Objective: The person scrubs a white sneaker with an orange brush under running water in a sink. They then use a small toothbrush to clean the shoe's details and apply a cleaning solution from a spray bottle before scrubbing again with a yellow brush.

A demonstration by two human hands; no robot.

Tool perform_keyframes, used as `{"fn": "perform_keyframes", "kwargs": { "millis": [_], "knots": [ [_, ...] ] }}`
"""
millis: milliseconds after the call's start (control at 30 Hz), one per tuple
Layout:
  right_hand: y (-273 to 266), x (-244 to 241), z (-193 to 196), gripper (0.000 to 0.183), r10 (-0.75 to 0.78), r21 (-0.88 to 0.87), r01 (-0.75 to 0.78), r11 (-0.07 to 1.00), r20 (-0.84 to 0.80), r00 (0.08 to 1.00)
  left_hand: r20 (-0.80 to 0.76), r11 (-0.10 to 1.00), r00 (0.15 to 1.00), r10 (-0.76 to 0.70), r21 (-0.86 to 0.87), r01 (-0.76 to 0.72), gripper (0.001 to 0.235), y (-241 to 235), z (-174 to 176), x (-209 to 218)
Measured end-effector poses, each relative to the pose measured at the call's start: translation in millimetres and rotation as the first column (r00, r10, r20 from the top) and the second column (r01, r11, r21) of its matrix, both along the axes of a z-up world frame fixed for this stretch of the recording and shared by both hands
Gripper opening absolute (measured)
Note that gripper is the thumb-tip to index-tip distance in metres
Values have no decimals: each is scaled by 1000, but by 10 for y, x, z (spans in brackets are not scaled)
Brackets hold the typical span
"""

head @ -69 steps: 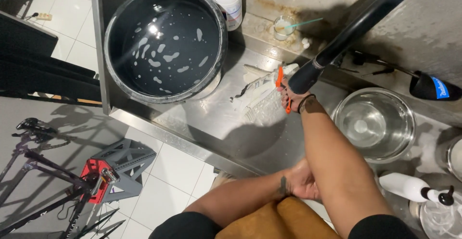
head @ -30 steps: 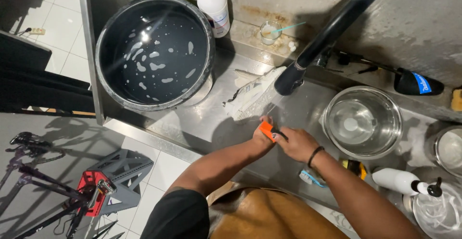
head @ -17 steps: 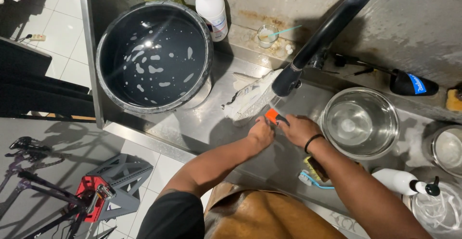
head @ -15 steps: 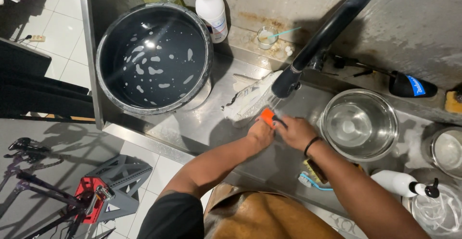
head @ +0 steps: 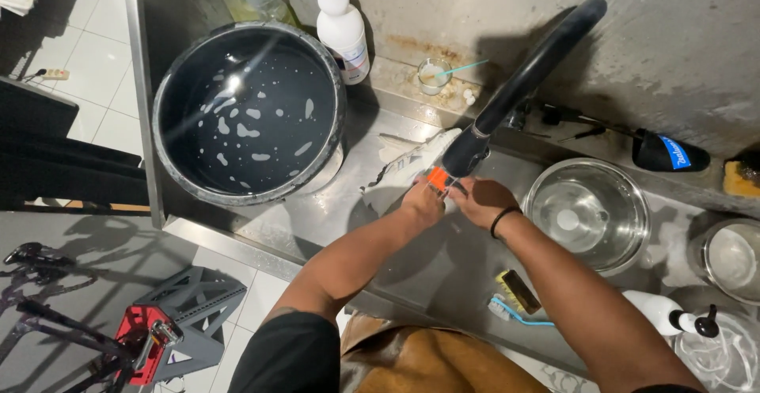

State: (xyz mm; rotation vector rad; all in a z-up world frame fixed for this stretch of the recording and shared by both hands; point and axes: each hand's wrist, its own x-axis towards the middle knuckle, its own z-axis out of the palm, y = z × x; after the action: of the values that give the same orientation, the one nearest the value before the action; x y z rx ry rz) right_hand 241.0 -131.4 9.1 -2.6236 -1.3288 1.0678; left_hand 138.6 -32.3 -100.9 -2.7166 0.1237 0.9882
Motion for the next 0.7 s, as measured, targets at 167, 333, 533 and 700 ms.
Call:
{"fn": "perform_keyframes", "kwargs": {
  "millis": [167, 333, 533, 700],
  "knots": [
    [104, -72, 156, 69, 37, 81, -27, 996, -125, 991, -81, 949, 953, 292, -101, -299, 49, -9, -17, 161],
    [51, 61, 41, 62, -38, 17, 39, 999, -31, 999, 76, 1000, 997, -4, -30, 6, 43, 12, -2, 88],
    [8, 43, -178, 58, -132, 127, 162, 978, -217, 967, 150, 993, 987, 63, -108, -47, 34, 26, -195, 151],
    [-2, -156, -95, 58, -96, 160, 134, 978, -226, 969, 119, 993, 992, 32, -120, -17, 36, 7, -360, 97]
  ]
}}
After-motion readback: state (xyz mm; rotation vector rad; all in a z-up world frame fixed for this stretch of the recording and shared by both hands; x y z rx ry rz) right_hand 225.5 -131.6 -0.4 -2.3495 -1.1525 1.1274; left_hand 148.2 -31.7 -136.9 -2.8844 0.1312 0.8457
